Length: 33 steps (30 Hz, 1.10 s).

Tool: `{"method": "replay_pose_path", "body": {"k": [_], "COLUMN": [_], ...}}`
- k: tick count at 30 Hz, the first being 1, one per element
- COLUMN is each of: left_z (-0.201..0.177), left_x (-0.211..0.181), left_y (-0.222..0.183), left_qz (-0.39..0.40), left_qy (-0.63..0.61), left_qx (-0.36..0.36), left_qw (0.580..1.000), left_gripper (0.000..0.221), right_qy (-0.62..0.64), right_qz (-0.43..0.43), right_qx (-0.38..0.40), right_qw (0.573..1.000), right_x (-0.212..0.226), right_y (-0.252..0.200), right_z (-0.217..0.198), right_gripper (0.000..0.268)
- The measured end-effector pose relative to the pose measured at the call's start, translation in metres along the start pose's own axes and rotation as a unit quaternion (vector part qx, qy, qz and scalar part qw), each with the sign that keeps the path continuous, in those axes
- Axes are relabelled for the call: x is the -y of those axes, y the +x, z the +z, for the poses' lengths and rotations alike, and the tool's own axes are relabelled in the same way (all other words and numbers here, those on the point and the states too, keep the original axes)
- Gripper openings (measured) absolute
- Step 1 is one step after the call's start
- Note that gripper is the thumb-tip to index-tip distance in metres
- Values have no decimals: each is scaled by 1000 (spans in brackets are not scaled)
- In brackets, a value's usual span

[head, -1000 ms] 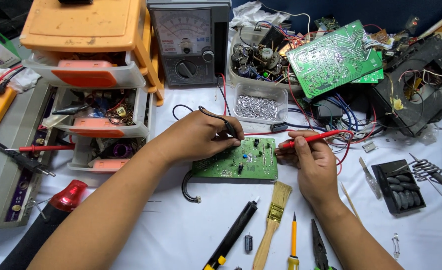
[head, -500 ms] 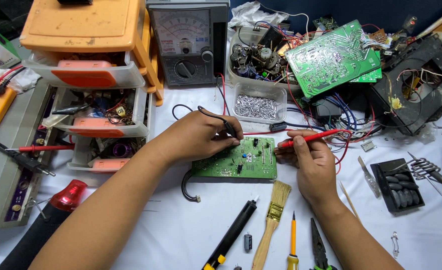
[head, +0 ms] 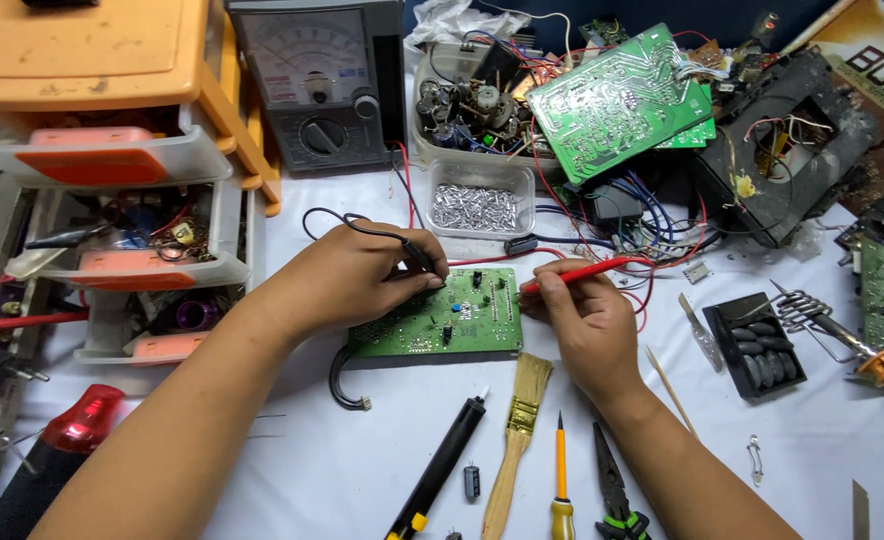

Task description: Cleaning a circuit board with a brush and testing components with a multimeter on a repair bench.

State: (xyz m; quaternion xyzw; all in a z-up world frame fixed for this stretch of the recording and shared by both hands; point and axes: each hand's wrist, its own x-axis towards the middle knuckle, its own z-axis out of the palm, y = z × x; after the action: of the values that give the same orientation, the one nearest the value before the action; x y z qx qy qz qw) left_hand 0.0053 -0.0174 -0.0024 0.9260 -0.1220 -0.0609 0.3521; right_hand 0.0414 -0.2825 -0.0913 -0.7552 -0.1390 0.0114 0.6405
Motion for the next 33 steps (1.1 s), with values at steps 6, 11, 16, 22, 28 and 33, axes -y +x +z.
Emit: {"method": "replay_pose_path", "body": {"k": [6,11,16,22,28,33], "left_z": [1,2,3,3,2,4], "left_x": [3,3,5,4,5,7], "left_y": [0,1,1,1,-1,-2], "left_qz": [-1,6,5,7,12,33], "left_qy": [-4,0,-1,-6,-12,-18], "left_qx": [3,3,-1,-4,-13,-23], "left_qw": [1000,1000,1000,1000,1000,999], "left_gripper": [15,14,14,13,14,13], "right_qy": [-43,-60,-60,-84,-88,-131], "right_qz": [-8,-8,-11,-21,-26,-25], "right_qx": [11,15,17,28,26,18], "right_qw": [999,998,998,996,995,991], "right_x": [5,9,12,12,11,10], "right_y": [1,0,1,1,0,-1], "right_z": [0,1,3,2,3,1], "right_gripper": [17,17,16,15,15,14]}}
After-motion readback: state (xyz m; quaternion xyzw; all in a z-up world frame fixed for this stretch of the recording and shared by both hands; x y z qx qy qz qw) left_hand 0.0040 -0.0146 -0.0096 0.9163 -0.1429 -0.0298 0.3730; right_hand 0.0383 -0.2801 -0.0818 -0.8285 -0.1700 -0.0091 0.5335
